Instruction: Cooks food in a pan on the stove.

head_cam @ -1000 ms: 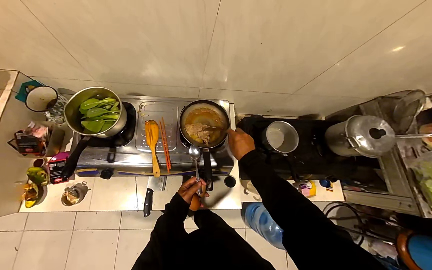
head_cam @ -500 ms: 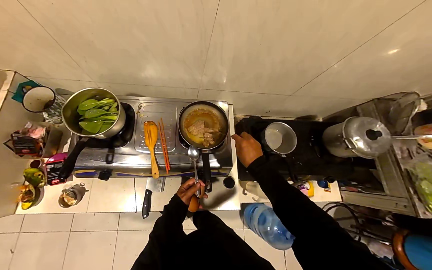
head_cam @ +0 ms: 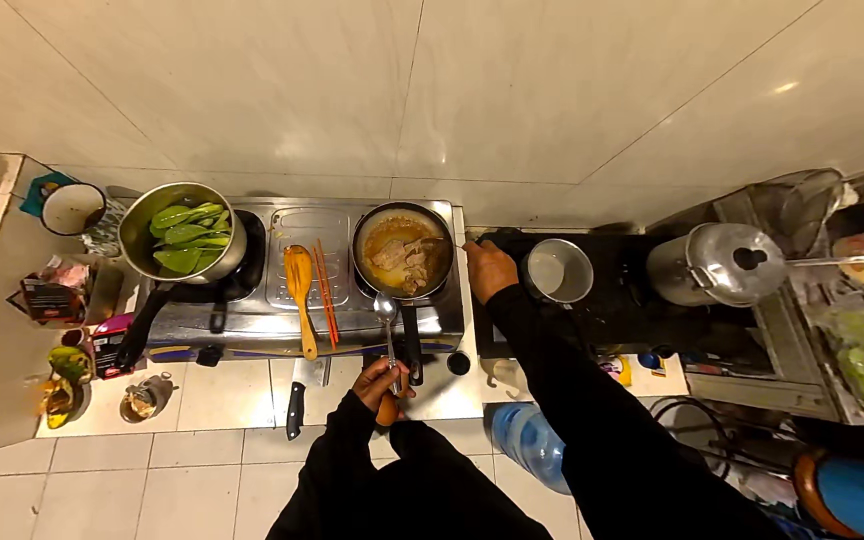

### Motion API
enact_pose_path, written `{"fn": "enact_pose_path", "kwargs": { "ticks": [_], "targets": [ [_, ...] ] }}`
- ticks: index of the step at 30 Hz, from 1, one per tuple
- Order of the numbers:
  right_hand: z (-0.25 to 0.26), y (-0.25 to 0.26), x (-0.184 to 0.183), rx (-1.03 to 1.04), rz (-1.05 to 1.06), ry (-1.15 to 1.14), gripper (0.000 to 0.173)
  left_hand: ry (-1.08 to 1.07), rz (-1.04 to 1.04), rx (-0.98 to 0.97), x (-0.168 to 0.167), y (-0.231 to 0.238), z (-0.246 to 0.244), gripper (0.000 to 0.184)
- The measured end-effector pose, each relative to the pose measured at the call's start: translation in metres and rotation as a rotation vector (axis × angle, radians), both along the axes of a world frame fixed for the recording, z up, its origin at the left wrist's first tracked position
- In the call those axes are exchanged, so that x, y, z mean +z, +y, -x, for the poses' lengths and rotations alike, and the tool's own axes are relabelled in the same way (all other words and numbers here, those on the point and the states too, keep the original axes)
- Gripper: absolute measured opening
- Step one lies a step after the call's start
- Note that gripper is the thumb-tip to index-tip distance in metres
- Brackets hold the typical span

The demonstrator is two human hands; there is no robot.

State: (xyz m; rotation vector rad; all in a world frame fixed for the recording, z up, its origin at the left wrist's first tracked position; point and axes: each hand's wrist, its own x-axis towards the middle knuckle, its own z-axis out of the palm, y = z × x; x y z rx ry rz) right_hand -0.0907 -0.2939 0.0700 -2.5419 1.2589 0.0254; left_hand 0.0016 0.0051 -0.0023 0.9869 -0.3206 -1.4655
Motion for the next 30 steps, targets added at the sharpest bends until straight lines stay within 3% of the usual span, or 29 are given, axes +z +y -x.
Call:
{"fn": "enact_pose_path", "kwargs": {
  "ticks": [9, 19, 23, 30],
  "targets": [
    [0.018, 0.014, 0.008, 0.103, -0.011, -0.019, 0.027, 0.01, -0.003, -0.008, 0.0, 0.0, -0.002, 0.022],
    [-0.024, 0.014, -0.004, 0.222, 0.043, -0.083, 0.028, -0.015, -0.011, -0.029, 0.002, -0.001, -0.001, 0.023],
    [-0.027, 0.017, 0.001, 0.167, 0.008, -0.074, 0.029, 0.012, -0.001, -0.02, 0.001, 0.0, -0.001, 0.023],
    [-0.054, 0.024, 0.04, -0.087, -0.196, 0.214, 0.028, 0.042, 0.015, -0.017, -0.004, 0.0, -0.001, 0.022]
  ]
}}
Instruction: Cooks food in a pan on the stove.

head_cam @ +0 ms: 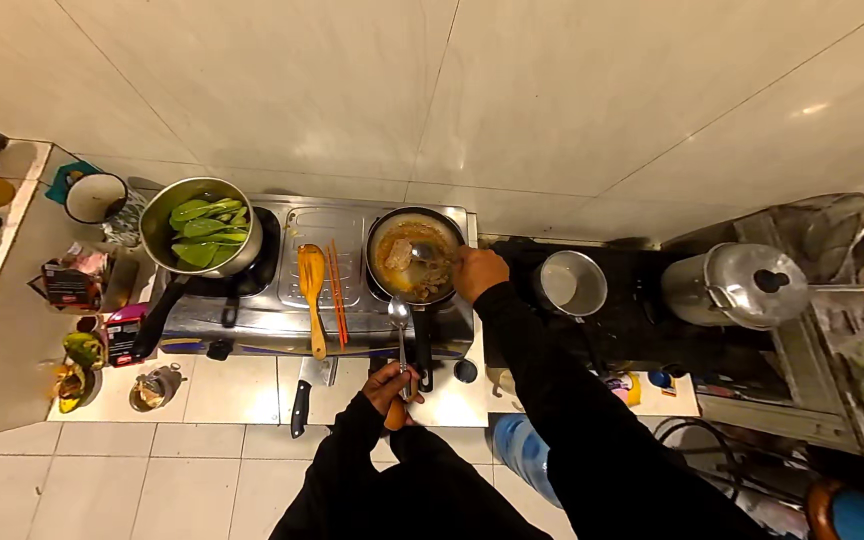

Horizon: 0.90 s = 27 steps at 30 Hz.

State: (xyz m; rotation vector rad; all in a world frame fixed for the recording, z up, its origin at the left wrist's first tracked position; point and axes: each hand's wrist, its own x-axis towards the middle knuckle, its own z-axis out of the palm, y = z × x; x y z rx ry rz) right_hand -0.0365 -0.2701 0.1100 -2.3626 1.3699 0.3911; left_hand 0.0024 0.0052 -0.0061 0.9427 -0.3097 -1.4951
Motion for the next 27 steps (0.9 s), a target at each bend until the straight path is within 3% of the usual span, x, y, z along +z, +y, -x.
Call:
{"fn": "enact_pose_path", "kwargs": {
  "ticks": [15, 21, 27],
  "targets": [
    [-0.041, 0.016, 0.019, 0.043, -0.13, -0.03, 0.026, 0.02, -0.029, 0.003, 0.002, 0.0, 0.002, 0.023],
    [-0.034, 0.014, 0.028, 0.08, -0.045, -0.055, 0.027, 0.004, -0.044, -0.003, 0.003, -0.001, 0.002, 0.022],
    [-0.018, 0.04, 0.005, 0.138, -0.065, -0.036, 0.033, 0.014, -0.024, -0.01, 0.001, -0.002, 0.003, 0.023]
  ]
}}
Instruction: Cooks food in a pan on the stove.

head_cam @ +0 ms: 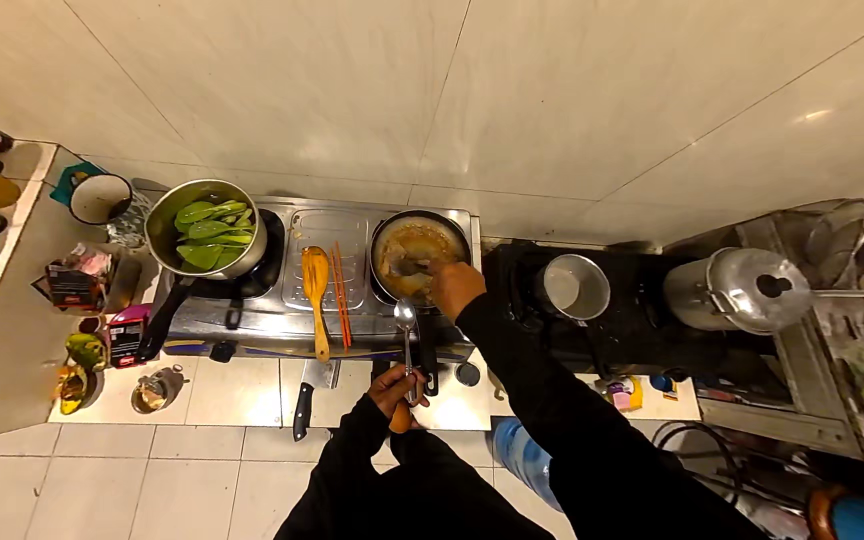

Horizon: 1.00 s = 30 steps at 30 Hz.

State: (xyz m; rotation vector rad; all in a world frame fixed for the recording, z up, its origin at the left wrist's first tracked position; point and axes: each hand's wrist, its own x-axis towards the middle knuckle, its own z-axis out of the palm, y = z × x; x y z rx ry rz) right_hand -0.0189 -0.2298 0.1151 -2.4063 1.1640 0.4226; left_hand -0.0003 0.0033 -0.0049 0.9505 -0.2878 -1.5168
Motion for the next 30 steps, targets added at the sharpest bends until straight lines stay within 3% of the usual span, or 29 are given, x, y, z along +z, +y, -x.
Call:
{"fn": "enact_pose_path", "kwargs": {
  "ticks": [5, 10, 17, 23, 25, 30],
  "targets": [
    [0.002, -0.013, 0.008, -0.151, -0.006, 0.055, 0.029, 0.006, 0.036, 0.01, -0.004, 0.001, 0.0, 0.023],
    [-0.018, -0.022, 0.0, -0.145, -0.081, 0.041, 0.027, 0.005, 0.03, -0.005, -0.002, -0.001, -0.002, 0.023],
    [-0.026, -0.008, 0.009, -0.071, -0.058, -0.014, 0.028, 0.026, 0.002, 0.022, 0.0, 0.0, 0.0, 0.022],
    [-0.021, 0.021, -0.007, 0.017, 0.034, -0.086, 0.034, -0.001, 0.008, 0.002, -0.002, 0.001, -0.001, 0.022],
    [-0.012, 0.017, -0.01, 0.04, 0.065, -0.108, 0.038, -0.006, 0.013, 0.011, -0.002, 0.001, 0.0, 0.023],
    [-0.002, -0.016, -0.012, 0.126, 0.17, -0.255, 0.028, 0.011, 0.004, 0.008, 0.001, 0.0, -0.001, 0.022]
  ]
}}
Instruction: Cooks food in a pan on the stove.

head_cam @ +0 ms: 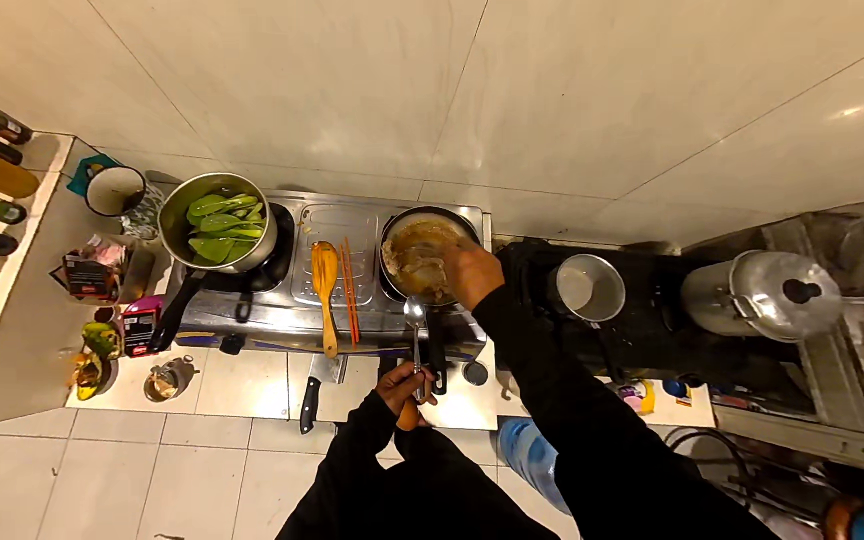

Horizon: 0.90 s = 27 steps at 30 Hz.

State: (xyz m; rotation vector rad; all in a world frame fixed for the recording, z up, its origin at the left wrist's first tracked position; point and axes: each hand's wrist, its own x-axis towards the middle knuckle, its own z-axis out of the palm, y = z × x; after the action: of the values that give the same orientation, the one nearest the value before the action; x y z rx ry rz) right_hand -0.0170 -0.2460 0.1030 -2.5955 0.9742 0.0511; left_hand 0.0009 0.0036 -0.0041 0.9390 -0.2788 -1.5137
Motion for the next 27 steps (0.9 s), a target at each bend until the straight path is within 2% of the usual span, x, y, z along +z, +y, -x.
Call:
{"fn": "enact_pose_path", "kwargs": {
  "ticks": [5, 9, 16, 21, 27],
  "targets": [
    [0.001, -0.015, -0.002, 0.189, 0.033, 0.018, 0.027, -0.007, 0.012, -0.017, -0.003, 0.0, -0.001, 0.022],
    [0.018, -0.03, 0.002, 0.087, 0.001, 0.029, 0.027, 0.006, 0.017, -0.001, -0.001, -0.001, -0.001, 0.022],
    [0.055, -0.002, -0.008, -0.024, -0.15, 0.041, 0.026, -0.024, -0.01, -0.023, 0.001, -0.002, -0.002, 0.023],
    [0.075, -0.026, -0.02, -0.131, -0.058, -0.047, 0.026, -0.024, 0.002, -0.022, 0.0, -0.002, -0.001, 0.023],
    [0.088, -0.014, -0.013, -0.091, -0.129, -0.02, 0.025, -0.026, -0.033, -0.034, 0.004, -0.004, -0.002, 0.023]
  ]
}}
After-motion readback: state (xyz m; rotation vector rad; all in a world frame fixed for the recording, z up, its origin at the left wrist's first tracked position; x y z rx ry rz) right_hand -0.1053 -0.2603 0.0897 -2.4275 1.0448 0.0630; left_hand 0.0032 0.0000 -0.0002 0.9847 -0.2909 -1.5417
